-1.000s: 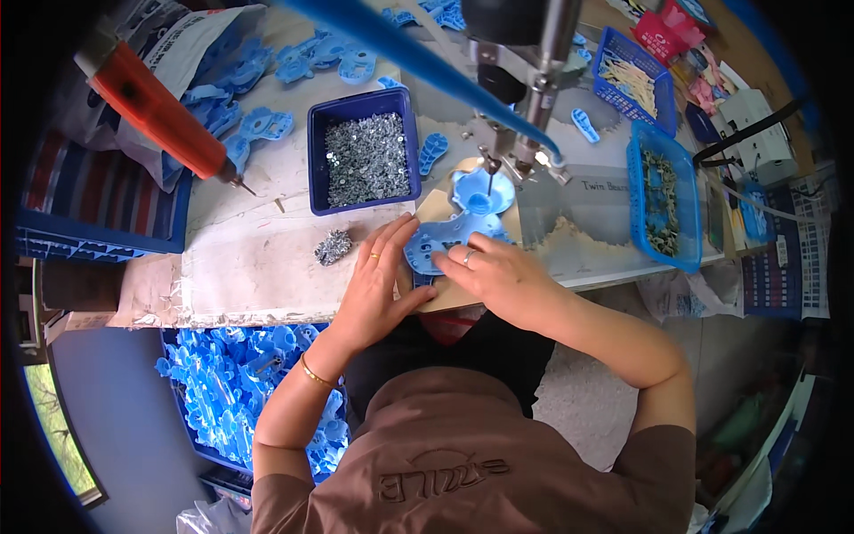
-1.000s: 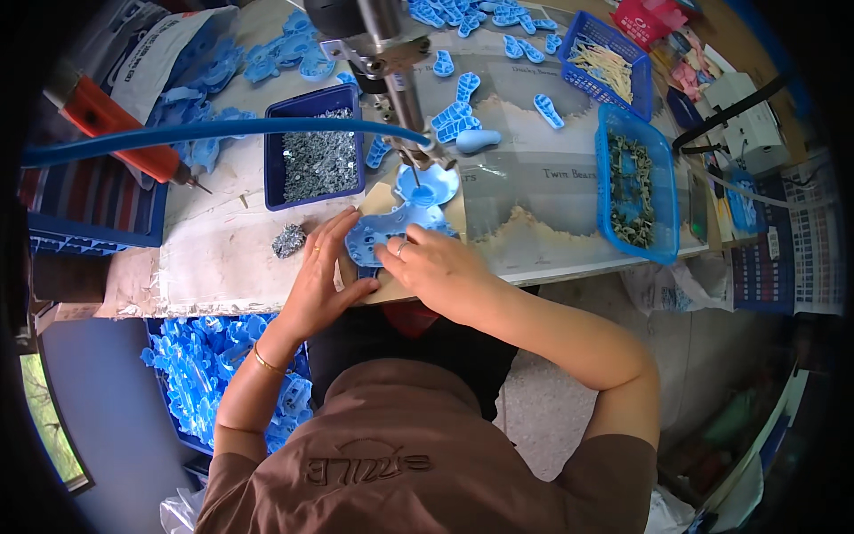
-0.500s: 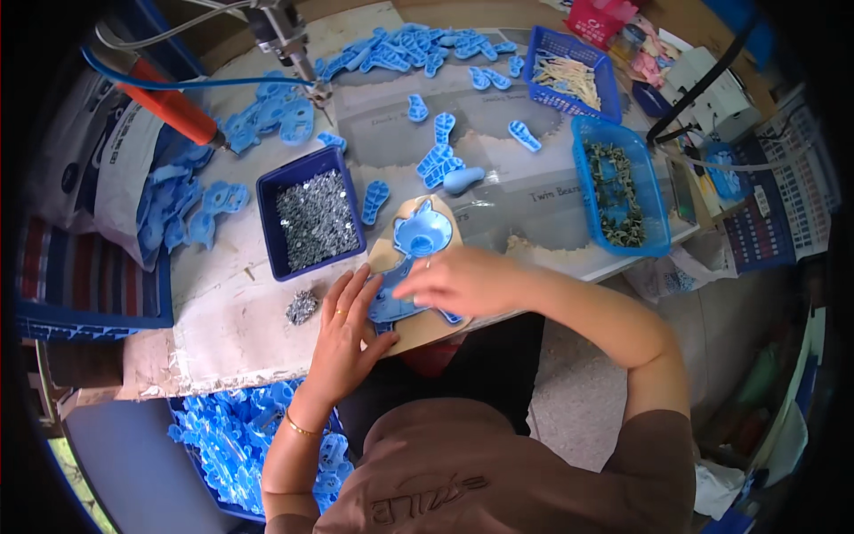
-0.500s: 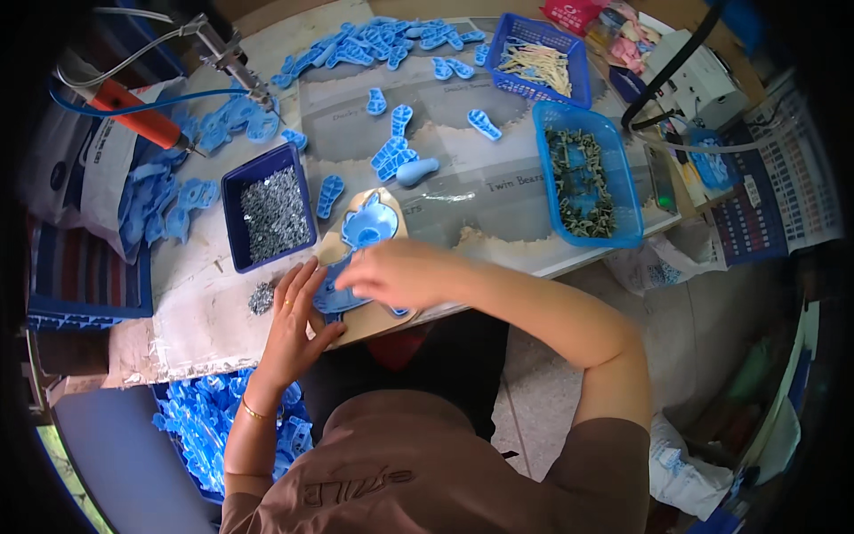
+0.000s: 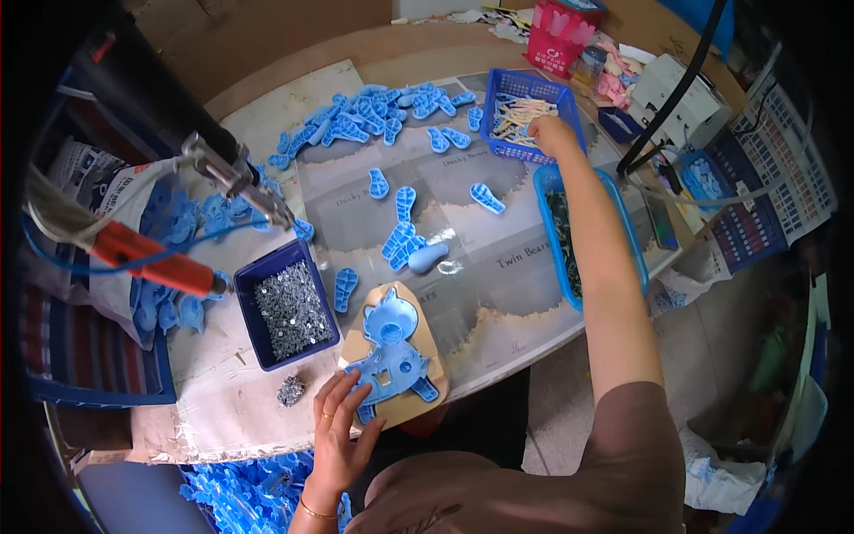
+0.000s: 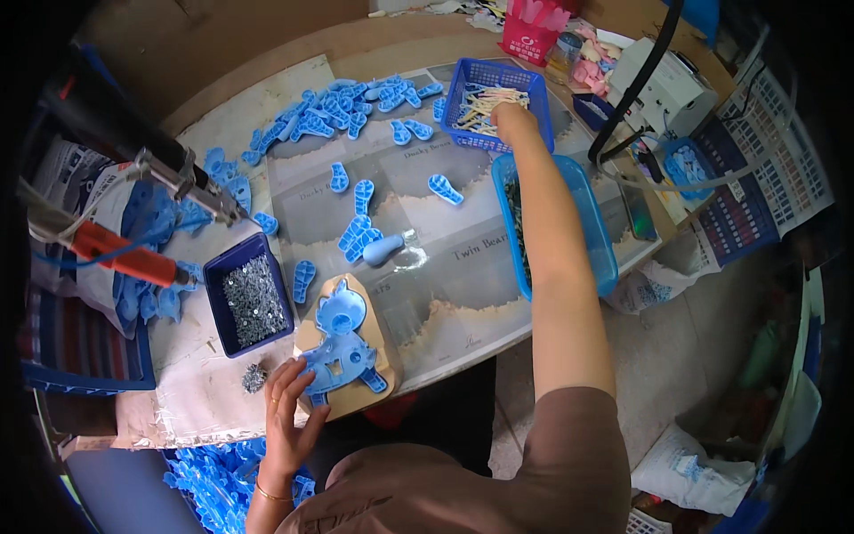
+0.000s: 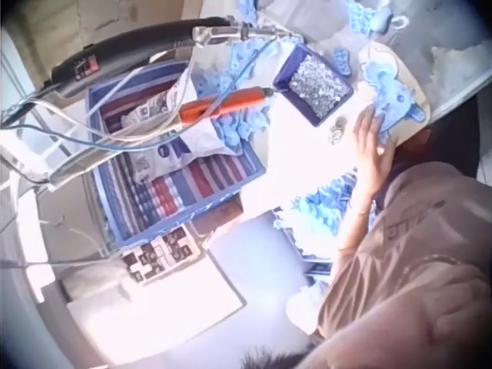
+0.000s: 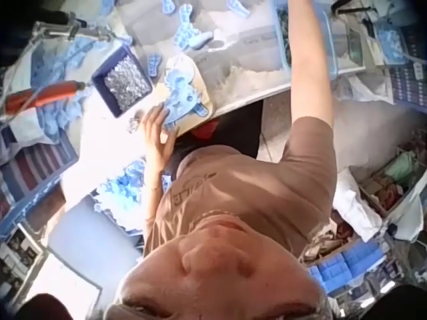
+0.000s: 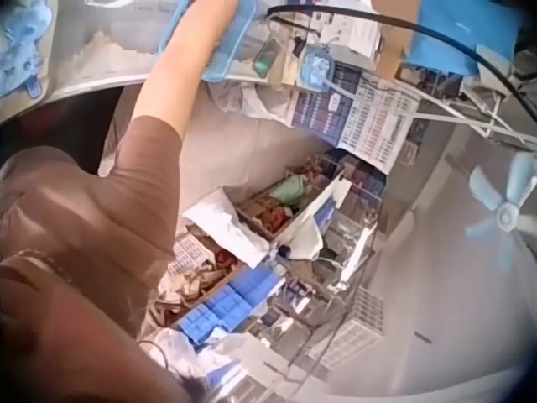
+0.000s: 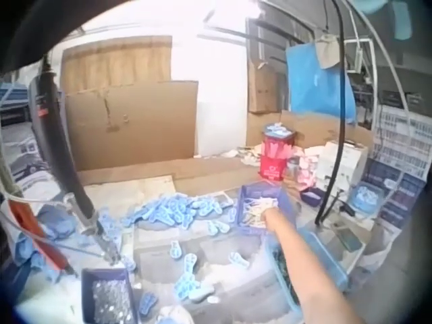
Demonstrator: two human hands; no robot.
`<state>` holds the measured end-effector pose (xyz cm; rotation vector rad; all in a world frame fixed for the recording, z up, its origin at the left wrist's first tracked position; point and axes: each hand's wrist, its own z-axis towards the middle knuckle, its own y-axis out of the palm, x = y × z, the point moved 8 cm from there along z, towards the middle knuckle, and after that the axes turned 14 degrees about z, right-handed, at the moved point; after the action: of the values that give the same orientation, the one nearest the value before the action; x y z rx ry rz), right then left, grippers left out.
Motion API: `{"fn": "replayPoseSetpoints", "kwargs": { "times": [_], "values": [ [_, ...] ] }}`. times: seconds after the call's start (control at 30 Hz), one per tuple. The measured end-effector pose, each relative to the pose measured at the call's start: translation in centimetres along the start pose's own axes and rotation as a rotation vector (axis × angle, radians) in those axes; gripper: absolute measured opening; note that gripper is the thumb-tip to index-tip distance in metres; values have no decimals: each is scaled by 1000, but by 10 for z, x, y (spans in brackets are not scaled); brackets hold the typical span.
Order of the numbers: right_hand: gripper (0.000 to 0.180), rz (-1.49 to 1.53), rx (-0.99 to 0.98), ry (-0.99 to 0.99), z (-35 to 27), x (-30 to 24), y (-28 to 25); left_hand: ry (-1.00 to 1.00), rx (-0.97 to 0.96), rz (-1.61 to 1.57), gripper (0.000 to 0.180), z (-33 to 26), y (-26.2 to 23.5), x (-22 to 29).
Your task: Assembling small blue plastic components into a beige mold and using a tool to secure them.
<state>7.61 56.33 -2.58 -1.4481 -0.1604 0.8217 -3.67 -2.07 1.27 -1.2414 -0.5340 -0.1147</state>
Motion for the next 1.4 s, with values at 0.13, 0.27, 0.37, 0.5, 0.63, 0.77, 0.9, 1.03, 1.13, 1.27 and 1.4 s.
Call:
{"fn": "replayPoseSetpoints", "kwargs": {
  "times": [0.13,0.27,0.37,0.5,0.63,0.77,0.9,1.03,1.13,1.27,1.4],
  "values": [
    [20,-120,-90,153,19,-2,20,-14,13,-2,47,6,-5,9],
    [17,-190,-9,182,23,-9,19,-14,2,-17,42,10,-2,12],
    [17,-83,-12,104,27,-29,20,-14,2,-34,41,14,2,15],
    [19,-124,-5,55,34,-26,28,42,-9,-34,40,24,4,25],
    [22,-176,45,136,39,16,25,32,-3,-43,35,26,5,24],
    [27,77,-6,163,25,19,16,3,-14,-56,34,23,6,19],
    [28,32,12,96,23,10,10,11,-19,-54,33,26,6,21],
    [29,-169,7,116,24,0,17,25,-20,-72,32,30,8,24],
    [34,-176,40,102,31,5,25,29,-22,-65,32,30,8,26],
    [41,418,168,55,32,17,3,25,-10,-58,31,28,7,24],
    [30,1007,173,66,19,11,-20,39,0,-110,32,29,8,22]
  ]
}}
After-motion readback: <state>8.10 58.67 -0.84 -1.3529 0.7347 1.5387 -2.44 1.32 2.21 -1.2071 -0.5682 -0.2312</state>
